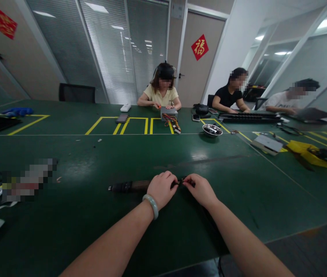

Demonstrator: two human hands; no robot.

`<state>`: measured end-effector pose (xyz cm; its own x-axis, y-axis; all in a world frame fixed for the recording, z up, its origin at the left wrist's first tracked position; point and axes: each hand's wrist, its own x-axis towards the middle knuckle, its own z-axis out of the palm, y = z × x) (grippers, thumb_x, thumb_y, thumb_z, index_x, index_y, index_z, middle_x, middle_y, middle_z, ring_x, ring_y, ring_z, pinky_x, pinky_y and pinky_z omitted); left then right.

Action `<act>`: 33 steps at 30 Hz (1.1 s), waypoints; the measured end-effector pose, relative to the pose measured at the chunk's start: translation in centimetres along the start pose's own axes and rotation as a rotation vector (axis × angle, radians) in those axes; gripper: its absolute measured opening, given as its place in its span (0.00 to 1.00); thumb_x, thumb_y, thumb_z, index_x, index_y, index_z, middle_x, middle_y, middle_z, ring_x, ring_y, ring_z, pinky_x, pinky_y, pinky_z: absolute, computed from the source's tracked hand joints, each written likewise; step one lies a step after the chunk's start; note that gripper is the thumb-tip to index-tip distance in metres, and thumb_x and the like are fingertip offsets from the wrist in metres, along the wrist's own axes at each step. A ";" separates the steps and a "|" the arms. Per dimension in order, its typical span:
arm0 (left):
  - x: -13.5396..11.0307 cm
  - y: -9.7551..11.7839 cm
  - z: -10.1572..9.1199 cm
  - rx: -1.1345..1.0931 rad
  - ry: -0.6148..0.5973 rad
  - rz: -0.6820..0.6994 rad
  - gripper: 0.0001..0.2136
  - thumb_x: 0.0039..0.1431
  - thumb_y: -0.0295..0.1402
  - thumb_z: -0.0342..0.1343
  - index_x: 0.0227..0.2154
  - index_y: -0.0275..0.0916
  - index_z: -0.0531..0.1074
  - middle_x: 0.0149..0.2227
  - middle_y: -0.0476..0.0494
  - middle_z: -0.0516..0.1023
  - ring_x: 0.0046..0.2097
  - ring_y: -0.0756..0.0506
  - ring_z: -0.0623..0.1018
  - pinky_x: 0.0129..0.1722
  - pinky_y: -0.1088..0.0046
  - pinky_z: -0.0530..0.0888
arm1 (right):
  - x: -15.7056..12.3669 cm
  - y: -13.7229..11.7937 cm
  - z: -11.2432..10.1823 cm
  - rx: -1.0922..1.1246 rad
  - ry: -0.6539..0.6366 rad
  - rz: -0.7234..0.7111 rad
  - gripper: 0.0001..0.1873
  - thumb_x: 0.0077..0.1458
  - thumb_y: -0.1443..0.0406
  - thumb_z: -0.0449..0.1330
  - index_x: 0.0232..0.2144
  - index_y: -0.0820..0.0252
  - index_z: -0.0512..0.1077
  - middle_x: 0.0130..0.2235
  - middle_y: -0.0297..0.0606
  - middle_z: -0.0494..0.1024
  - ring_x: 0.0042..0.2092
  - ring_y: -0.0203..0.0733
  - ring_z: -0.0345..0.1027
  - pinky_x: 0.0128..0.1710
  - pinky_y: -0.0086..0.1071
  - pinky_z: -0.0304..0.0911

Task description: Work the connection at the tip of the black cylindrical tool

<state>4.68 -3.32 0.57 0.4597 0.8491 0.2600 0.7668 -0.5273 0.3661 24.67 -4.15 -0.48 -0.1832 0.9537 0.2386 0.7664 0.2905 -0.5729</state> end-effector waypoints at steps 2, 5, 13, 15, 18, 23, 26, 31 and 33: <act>0.0 0.0 0.1 0.002 -0.003 -0.013 0.06 0.59 0.36 0.54 0.37 0.42 0.70 0.40 0.48 0.70 0.42 0.46 0.71 0.40 0.69 0.67 | 0.0 0.0 0.1 0.004 0.002 0.011 0.04 0.54 0.64 0.59 0.34 0.55 0.73 0.35 0.33 0.75 0.35 0.37 0.68 0.35 0.30 0.61; 0.0 0.0 0.2 0.003 -0.016 -0.028 0.06 0.59 0.36 0.53 0.37 0.42 0.70 0.40 0.47 0.70 0.42 0.46 0.71 0.40 0.69 0.67 | 0.0 0.1 0.1 0.012 -0.013 0.017 0.04 0.54 0.64 0.58 0.33 0.56 0.73 0.35 0.33 0.75 0.35 0.37 0.68 0.35 0.30 0.62; 0.1 -0.1 0.1 0.006 0.011 -0.002 0.04 0.58 0.34 0.55 0.36 0.43 0.70 0.39 0.48 0.70 0.41 0.46 0.71 0.40 0.68 0.66 | 0.2 -0.1 0.4 0.005 -0.059 0.014 0.05 0.54 0.63 0.58 0.34 0.55 0.73 0.35 0.34 0.75 0.36 0.38 0.68 0.36 0.31 0.61; 0.1 -0.1 0.2 0.001 0.011 0.001 0.04 0.58 0.34 0.55 0.36 0.43 0.69 0.39 0.49 0.70 0.41 0.46 0.71 0.39 0.69 0.66 | 0.2 -0.1 0.5 0.013 -0.067 0.005 0.05 0.54 0.63 0.58 0.33 0.55 0.74 0.35 0.34 0.75 0.36 0.38 0.68 0.36 0.31 0.61; 0.1 -0.2 0.2 -0.008 0.013 -0.003 0.04 0.58 0.34 0.55 0.36 0.42 0.69 0.39 0.48 0.70 0.41 0.46 0.71 0.39 0.69 0.66 | 0.3 0.0 0.4 0.034 -0.077 0.014 0.06 0.54 0.63 0.59 0.33 0.55 0.74 0.35 0.34 0.75 0.36 0.38 0.68 0.36 0.31 0.61; 0.1 -0.2 0.2 -0.030 0.008 -0.011 0.04 0.59 0.34 0.54 0.36 0.42 0.69 0.39 0.48 0.69 0.41 0.46 0.70 0.39 0.68 0.66 | 0.4 0.2 0.1 0.069 -0.081 0.029 0.06 0.54 0.62 0.59 0.34 0.54 0.75 0.37 0.34 0.76 0.39 0.38 0.69 0.41 0.31 0.62; 0.1 -0.2 0.1 -0.034 0.000 -0.018 0.04 0.59 0.35 0.54 0.36 0.42 0.70 0.40 0.48 0.69 0.41 0.46 0.70 0.39 0.68 0.67 | 0.4 0.3 0.1 0.060 -0.092 0.020 0.06 0.54 0.63 0.59 0.33 0.54 0.76 0.36 0.34 0.75 0.38 0.38 0.68 0.40 0.31 0.62; 0.0 -0.1 0.0 -0.025 0.000 -0.010 0.04 0.59 0.34 0.54 0.36 0.42 0.69 0.40 0.48 0.69 0.42 0.45 0.70 0.40 0.67 0.67 | 0.3 0.3 0.2 0.047 -0.076 0.015 0.05 0.54 0.63 0.59 0.33 0.55 0.74 0.34 0.33 0.74 0.33 0.37 0.66 0.33 0.30 0.61; 0.0 -0.1 0.0 -0.029 -0.001 -0.012 0.04 0.59 0.34 0.54 0.36 0.42 0.70 0.40 0.48 0.69 0.42 0.46 0.71 0.40 0.67 0.67 | 0.2 0.3 0.1 0.049 -0.063 0.030 0.05 0.53 0.63 0.59 0.32 0.56 0.73 0.33 0.34 0.73 0.32 0.37 0.66 0.31 0.30 0.60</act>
<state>4.61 -3.27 0.57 0.4514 0.8553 0.2543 0.7589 -0.5179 0.3947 24.76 -3.86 -0.67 -0.2004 0.9646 0.1716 0.7415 0.2638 -0.6169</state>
